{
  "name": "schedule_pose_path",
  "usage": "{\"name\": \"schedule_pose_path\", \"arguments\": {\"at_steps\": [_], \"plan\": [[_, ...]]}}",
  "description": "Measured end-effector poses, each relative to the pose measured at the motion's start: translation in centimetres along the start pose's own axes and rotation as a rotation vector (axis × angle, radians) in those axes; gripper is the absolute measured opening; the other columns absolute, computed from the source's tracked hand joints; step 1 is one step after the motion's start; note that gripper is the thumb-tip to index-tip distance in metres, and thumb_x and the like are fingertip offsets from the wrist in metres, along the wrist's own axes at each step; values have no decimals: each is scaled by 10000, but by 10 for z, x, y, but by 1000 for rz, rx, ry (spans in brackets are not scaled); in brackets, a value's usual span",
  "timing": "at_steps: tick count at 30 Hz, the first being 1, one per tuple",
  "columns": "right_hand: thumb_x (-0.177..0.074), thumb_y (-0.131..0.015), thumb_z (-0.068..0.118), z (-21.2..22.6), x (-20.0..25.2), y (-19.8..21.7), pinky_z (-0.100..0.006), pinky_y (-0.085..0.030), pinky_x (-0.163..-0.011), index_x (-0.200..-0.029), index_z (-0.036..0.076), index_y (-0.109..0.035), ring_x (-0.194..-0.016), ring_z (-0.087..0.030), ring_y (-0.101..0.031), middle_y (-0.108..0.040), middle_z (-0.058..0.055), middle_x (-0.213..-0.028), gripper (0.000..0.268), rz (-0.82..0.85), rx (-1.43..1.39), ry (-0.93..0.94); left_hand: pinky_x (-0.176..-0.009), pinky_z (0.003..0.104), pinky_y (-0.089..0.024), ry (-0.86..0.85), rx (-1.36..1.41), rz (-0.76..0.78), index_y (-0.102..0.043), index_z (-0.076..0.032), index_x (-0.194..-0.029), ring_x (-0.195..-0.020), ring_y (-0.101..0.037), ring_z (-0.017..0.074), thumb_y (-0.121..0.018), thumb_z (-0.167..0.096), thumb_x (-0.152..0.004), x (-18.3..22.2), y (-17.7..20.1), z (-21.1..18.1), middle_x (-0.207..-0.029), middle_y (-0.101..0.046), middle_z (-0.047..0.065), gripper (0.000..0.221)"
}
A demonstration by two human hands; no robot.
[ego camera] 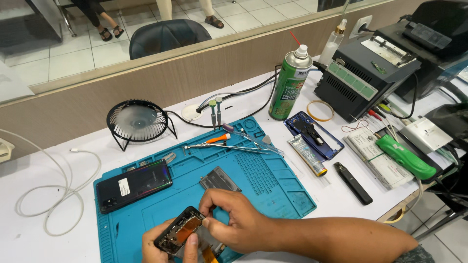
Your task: The person handles a disassembled smartphone, peeling back a copper-colored thermal pad from the internal components. They then apply adhesive from a tube onto the phone's frame and press the pad back into place.
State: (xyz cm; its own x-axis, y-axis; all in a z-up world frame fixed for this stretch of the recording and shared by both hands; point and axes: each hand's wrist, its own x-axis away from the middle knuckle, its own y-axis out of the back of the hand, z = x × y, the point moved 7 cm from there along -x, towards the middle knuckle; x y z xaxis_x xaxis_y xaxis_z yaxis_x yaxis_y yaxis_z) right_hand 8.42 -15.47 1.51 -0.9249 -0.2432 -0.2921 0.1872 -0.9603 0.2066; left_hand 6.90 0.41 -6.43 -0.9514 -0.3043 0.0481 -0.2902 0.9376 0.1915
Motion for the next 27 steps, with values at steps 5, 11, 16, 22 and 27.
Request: {"name": "schedule_pose_path", "arguments": {"at_steps": [5,11,16,22,27], "plan": [[-843,-537,89,-4,-2,-1,-290,-445,-692,-874,88,-543,-748,-139,-501,-551,-15,-820,31,21,-13,-45,-593,247,-528,27,-114,-64,-597,-88,-1088,-678,-675,165,-783,-232,-664,4,5,-11,-908,-724,45,485],[-862,-558,113,-18,0,-3,-260,-441,-746,-891,99,-558,-794,-108,-498,-551,10,-852,33,53,-68,-164,-585,264,-488,-4,-99,-76,-588,-64,-1084,-629,-616,180,-764,-239,-677,1,3,1,-864,-670,82,477],[-883,-550,114,-20,-1,-6,-248,-416,-729,-870,105,-546,-781,-98,-471,-520,19,-832,16,85,-81,-208,-573,265,-484,-20,-97,-91,-587,-49,-1081,-611,-600,177,-763,-230,-679,0,5,1,-825,-644,88,475],[-865,-530,97,-15,-2,-6,-265,-438,-704,-849,112,-544,-758,-114,-494,-549,13,-820,26,80,6,-117,-578,266,-479,10,-131,-70,-590,-68,-1082,-606,-591,173,-762,-239,-691,3,6,-5,-830,-639,67,461],[-864,-519,131,-14,-3,-6,-277,-438,-696,-851,118,-536,-752,-125,-501,-548,9,-814,25,92,39,-129,-607,268,-505,11,-113,-76,-579,-52,-1093,-633,-630,180,-764,-230,-691,1,5,1,-829,-659,81,477]]}}
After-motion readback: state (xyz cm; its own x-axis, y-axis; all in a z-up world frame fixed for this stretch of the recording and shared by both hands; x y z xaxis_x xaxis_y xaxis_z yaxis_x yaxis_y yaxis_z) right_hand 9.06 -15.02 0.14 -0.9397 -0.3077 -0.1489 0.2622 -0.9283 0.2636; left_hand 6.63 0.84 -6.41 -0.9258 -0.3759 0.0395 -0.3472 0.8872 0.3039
